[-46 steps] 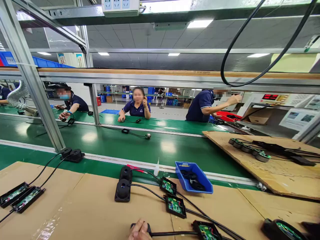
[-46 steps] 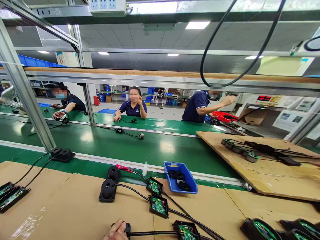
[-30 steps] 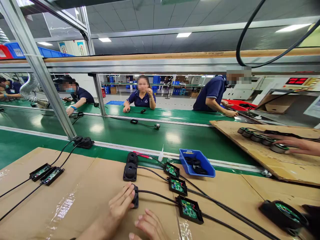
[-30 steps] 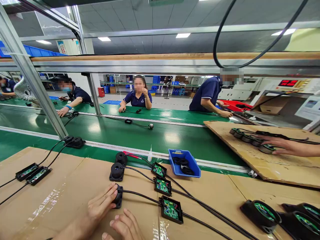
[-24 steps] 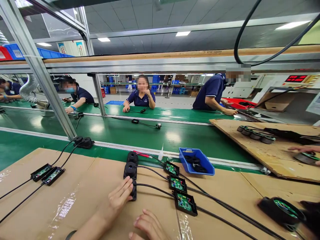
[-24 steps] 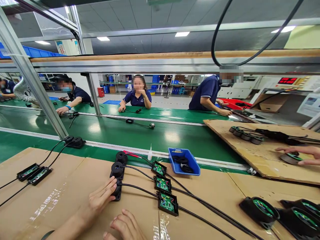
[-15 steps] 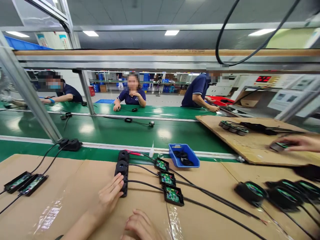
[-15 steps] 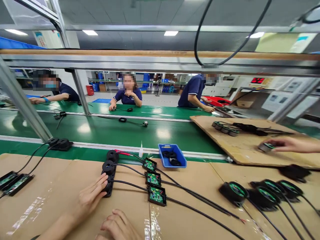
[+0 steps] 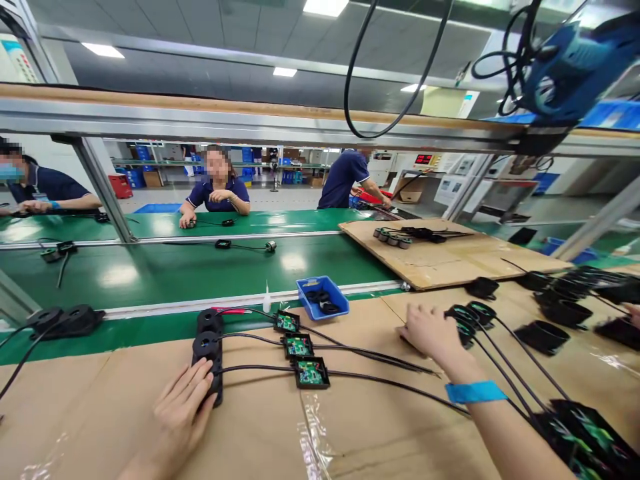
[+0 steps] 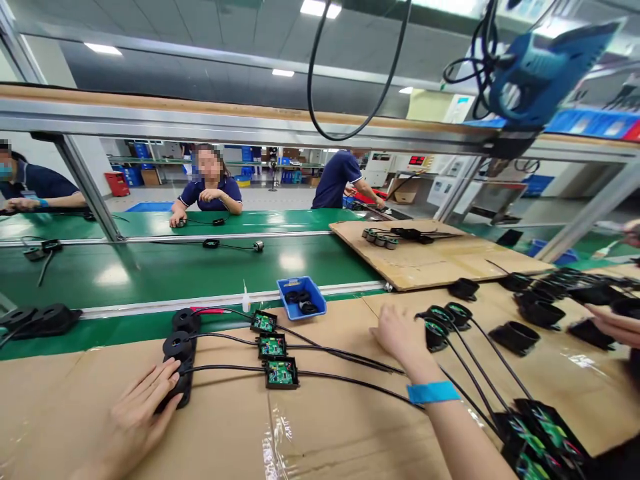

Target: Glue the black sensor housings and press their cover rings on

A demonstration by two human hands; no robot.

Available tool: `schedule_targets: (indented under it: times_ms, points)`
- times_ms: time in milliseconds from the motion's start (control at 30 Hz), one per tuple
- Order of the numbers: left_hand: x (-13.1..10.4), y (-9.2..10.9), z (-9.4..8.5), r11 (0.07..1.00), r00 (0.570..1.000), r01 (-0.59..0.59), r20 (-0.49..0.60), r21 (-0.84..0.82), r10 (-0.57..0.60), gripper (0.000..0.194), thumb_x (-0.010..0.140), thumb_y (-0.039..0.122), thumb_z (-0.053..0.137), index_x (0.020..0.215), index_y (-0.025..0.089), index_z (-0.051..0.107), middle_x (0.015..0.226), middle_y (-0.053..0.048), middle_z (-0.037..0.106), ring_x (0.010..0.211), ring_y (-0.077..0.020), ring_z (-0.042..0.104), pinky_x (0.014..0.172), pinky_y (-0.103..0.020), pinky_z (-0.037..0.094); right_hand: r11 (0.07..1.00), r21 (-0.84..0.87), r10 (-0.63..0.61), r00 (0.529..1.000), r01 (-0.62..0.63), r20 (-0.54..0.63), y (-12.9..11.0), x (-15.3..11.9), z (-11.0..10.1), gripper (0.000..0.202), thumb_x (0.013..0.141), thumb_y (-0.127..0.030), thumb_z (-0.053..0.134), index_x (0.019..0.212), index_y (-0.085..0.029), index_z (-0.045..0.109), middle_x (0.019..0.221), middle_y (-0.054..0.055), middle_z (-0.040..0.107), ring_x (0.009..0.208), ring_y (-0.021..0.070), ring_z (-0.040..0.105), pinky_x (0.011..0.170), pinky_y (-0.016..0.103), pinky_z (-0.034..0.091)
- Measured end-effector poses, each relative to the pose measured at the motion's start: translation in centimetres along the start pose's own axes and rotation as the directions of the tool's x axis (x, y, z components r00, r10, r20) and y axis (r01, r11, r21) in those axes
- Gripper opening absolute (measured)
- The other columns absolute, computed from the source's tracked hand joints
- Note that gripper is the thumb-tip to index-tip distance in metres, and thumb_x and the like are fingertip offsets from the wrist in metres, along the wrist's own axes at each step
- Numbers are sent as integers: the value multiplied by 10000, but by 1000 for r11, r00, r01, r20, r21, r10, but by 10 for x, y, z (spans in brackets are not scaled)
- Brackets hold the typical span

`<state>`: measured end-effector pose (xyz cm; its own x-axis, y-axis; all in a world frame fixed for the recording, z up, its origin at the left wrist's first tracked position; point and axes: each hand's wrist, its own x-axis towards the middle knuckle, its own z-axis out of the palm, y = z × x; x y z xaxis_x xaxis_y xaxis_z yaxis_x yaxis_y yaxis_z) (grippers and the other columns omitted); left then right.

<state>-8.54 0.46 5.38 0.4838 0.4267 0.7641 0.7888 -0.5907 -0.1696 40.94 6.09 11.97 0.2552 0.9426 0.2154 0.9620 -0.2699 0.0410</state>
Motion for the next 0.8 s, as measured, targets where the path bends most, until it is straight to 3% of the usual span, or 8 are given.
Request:
schedule_targets:
  times_ms: [167,300,400,467,533,633,700,800]
  points:
    - [0,-6,2,999,999,42,19,-25,-42,118,949,254,566,961,206,673,1073,-73,776,976,-236,748,1086,-408,473,999,-5,33,997,-33,70,46,-3,16,230,899,-351,613,888,-122,606,947,134,670,872,235,662,800,368,511]
    - [12,6,-13,991,989,136,56,6,-136,199,947,347,580,967,204,717,1314,-167,661,1197,-368,645,1017,-542,516,993,88,-76,997,77,-12,38,-19,7,370,921,-416,496,1054,-84,591,1033,235,644,978,359,655,788,428,524]
    - [34,38,-22,929,959,272,148,-252,-240,272,959,303,580,1203,226,670,1454,-161,551,1318,-362,551,1008,-510,543,950,189,-236,969,247,-79,11,-38,-12,441,940,-439,480,1211,-98,547,1126,222,632,1074,370,637,868,462,532]
    - [52,69,-20,691,873,468,412,-551,-262,485,968,350,576,1439,278,485,1482,-136,528,1323,-321,553,1035,-501,532,882,261,-374,920,392,-117,-18,-56,-25,421,959,-417,492,1281,-146,518,1202,180,625,1115,316,638,920,424,540]
    - [70,100,-12,209,726,687,654,-696,-211,651,947,448,595,1523,285,340,1532,-164,455,1283,-303,586,1001,-474,556,784,320,-512,846,532,-150,-53,-78,-34,409,969,-373,520,1339,-201,487,1244,124,623,1119,248,650,933,360,557]
    - [88,134,0,-433,520,745,848,-507,-100,876,780,578,754,1484,265,336,1512,-191,448,1230,-311,609,916,-426,585,613,374,-665,710,696,-231,-106,-110,-32,487,921,-276,623,1380,-223,470,1248,94,632,1101,207,665,926,305,578]
    - [94,144,5,-609,421,681,898,-406,-128,842,702,586,814,1375,255,433,1375,-151,560,1129,-293,645,833,-368,592,482,410,-694,623,774,-360,-132,-125,-21,588,896,-169,623,1443,-193,409,1233,126,639,1090,227,671,911,329,592]
    - [89,143,8,-654,348,634,907,-413,-235,768,598,494,891,1223,239,525,1186,-88,631,1026,-252,639,751,-287,564,403,408,-646,570,820,-508,-143,-138,-2,767,884,-152,608,1554,-204,239,1255,146,643,1101,259,678,881,354,611]
